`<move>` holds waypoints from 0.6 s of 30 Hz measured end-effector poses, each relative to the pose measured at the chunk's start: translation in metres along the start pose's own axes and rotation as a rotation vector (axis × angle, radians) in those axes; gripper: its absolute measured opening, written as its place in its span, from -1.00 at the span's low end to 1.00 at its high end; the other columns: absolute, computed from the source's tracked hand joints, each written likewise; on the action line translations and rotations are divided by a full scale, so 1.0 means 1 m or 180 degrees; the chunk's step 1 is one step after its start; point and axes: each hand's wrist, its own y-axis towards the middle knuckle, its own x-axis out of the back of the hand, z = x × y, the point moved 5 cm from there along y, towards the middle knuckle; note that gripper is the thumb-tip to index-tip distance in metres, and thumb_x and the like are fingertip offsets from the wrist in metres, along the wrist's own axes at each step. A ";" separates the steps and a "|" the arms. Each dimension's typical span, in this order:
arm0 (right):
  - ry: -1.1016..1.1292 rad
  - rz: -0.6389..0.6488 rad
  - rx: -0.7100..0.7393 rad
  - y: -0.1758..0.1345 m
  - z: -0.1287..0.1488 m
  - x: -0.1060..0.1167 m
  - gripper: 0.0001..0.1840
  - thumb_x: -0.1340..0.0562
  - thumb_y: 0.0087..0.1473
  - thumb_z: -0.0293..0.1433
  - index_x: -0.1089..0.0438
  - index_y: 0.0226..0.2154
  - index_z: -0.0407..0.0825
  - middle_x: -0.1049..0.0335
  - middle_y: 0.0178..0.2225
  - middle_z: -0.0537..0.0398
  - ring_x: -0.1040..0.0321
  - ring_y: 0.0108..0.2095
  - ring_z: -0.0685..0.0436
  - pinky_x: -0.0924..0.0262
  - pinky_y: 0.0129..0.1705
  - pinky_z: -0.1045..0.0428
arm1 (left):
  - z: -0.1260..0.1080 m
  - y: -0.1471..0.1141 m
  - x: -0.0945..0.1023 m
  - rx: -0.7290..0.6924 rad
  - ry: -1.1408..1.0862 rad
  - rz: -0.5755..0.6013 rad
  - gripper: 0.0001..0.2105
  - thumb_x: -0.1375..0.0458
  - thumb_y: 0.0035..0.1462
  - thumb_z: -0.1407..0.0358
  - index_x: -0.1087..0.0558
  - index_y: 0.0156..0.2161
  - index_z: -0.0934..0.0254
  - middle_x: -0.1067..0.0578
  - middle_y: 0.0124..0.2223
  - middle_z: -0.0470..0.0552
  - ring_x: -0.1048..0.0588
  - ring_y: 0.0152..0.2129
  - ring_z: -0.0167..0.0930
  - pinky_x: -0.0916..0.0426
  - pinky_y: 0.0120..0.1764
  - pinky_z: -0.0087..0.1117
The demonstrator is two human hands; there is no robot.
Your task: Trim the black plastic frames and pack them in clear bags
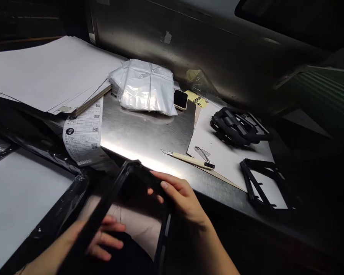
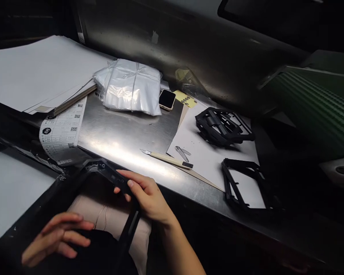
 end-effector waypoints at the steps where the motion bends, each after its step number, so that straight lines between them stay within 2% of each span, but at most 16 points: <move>1: -0.0250 0.0276 0.0019 0.005 0.003 0.001 -0.67 -0.02 0.17 -0.42 -0.37 -0.06 -0.01 -0.44 -0.43 0.12 -0.34 -0.47 0.02 -0.22 -0.40 0.08 | -0.009 0.006 0.000 0.0065 -0.0072 0.0076 -0.62 -0.11 0.03 0.03 -0.48 -0.11 0.19 -0.51 -0.06 0.14 -0.51 -0.20 -0.12 -0.39 -0.25 -0.23; 3: -0.0745 0.0796 0.0132 0.013 0.009 -0.004 -0.65 -0.03 0.11 -0.51 -0.39 -0.10 -0.04 -0.47 -0.40 0.11 -0.38 -0.36 -0.02 -0.24 -0.29 0.05 | -0.029 0.015 -0.005 0.0227 -0.0149 0.0441 -0.42 0.06 0.05 -0.13 -0.43 -0.03 0.27 -0.51 -0.08 0.23 -0.52 -0.25 -0.10 -0.38 -0.29 -0.25; 5: -0.1199 0.1140 0.0302 0.019 0.014 -0.017 -0.61 -0.01 0.04 -0.57 -0.39 -0.12 -0.07 -0.47 -0.34 0.09 -0.38 -0.34 -0.03 -0.24 -0.25 0.04 | -0.051 0.019 -0.016 0.0288 0.0228 0.0838 -0.34 0.05 0.01 -0.17 -0.38 0.01 0.33 -0.52 -0.12 0.28 -0.52 -0.27 -0.06 -0.37 -0.30 -0.25; 7: -0.1602 0.1209 0.0457 0.022 0.019 -0.031 -0.64 -0.01 0.04 -0.57 -0.40 -0.16 -0.10 -0.46 -0.36 0.09 -0.36 -0.39 -0.02 -0.24 -0.31 0.07 | -0.068 0.022 -0.030 0.0278 0.1010 0.0937 -0.40 -0.10 0.00 -0.05 -0.31 0.07 0.30 -0.53 -0.16 0.23 -0.55 -0.35 -0.15 -0.38 -0.37 -0.34; 8: -0.1782 0.1153 0.0521 0.023 0.021 -0.035 -0.70 -0.03 0.06 -0.55 -0.40 -0.20 -0.10 -0.45 -0.38 0.09 -0.35 -0.41 0.00 -0.23 -0.34 0.09 | -0.074 0.023 -0.036 0.0292 0.1442 0.0902 -0.44 -0.15 0.02 0.05 -0.27 0.10 0.25 -0.55 -0.19 0.17 -0.55 -0.46 -0.27 -0.37 -0.44 -0.42; 10: -0.2108 0.0880 0.0643 0.022 0.028 -0.035 -0.81 -0.06 0.12 -0.49 -0.37 -0.26 -0.09 -0.42 -0.40 0.13 -0.34 -0.42 0.03 -0.23 -0.37 0.14 | -0.081 0.025 -0.047 0.0343 0.2121 0.0850 -0.52 -0.12 0.09 0.18 -0.23 0.12 0.19 -0.56 -0.31 0.04 -0.43 -0.69 -0.55 -0.26 -0.59 -0.61; 12: -0.2485 0.0332 0.0785 0.020 0.034 -0.018 -0.86 -0.06 0.16 -0.42 -0.32 -0.27 -0.06 -0.39 -0.34 0.12 -0.34 -0.37 0.03 -0.23 -0.34 0.14 | -0.081 0.027 -0.051 0.0405 0.2308 0.0851 -0.62 -0.06 0.14 0.22 -0.29 0.08 0.17 -0.52 -0.45 -0.07 -0.21 -0.83 -0.70 -0.16 -0.68 -0.69; 15: -0.3332 -0.0795 0.0944 0.016 0.036 0.034 -0.78 -0.02 0.19 -0.38 -0.32 -0.21 -0.12 -0.34 -0.21 -0.09 -0.26 -0.20 -0.15 -0.20 -0.17 -0.07 | -0.074 0.029 -0.040 0.0524 0.2043 0.0828 -0.75 -0.04 0.15 0.23 -0.43 -0.09 0.22 -0.42 -0.53 -0.15 -0.07 -0.85 -0.72 -0.21 -0.71 -0.69; 16: -0.3646 -0.1021 0.0947 0.016 0.033 0.051 -0.75 -0.02 0.18 -0.38 -0.34 -0.21 -0.14 -0.33 -0.19 -0.17 -0.23 -0.17 -0.24 -0.17 -0.16 -0.16 | -0.070 0.029 -0.035 0.0572 0.1972 0.0840 -0.78 -0.03 0.15 0.24 -0.46 -0.18 0.26 -0.40 -0.55 -0.16 -0.05 -0.86 -0.72 -0.25 -0.70 -0.68; 18: -0.4178 -0.1058 0.0924 0.020 0.022 0.077 -0.74 -0.04 0.15 -0.38 -0.39 -0.25 -0.15 -0.35 -0.24 -0.20 -0.24 -0.22 -0.30 -0.17 -0.24 -0.19 | -0.064 0.026 -0.024 0.0641 0.1916 0.0885 -0.75 0.01 0.18 0.24 -0.45 -0.33 0.33 -0.36 -0.60 -0.16 -0.08 -0.87 -0.72 -0.29 -0.68 -0.67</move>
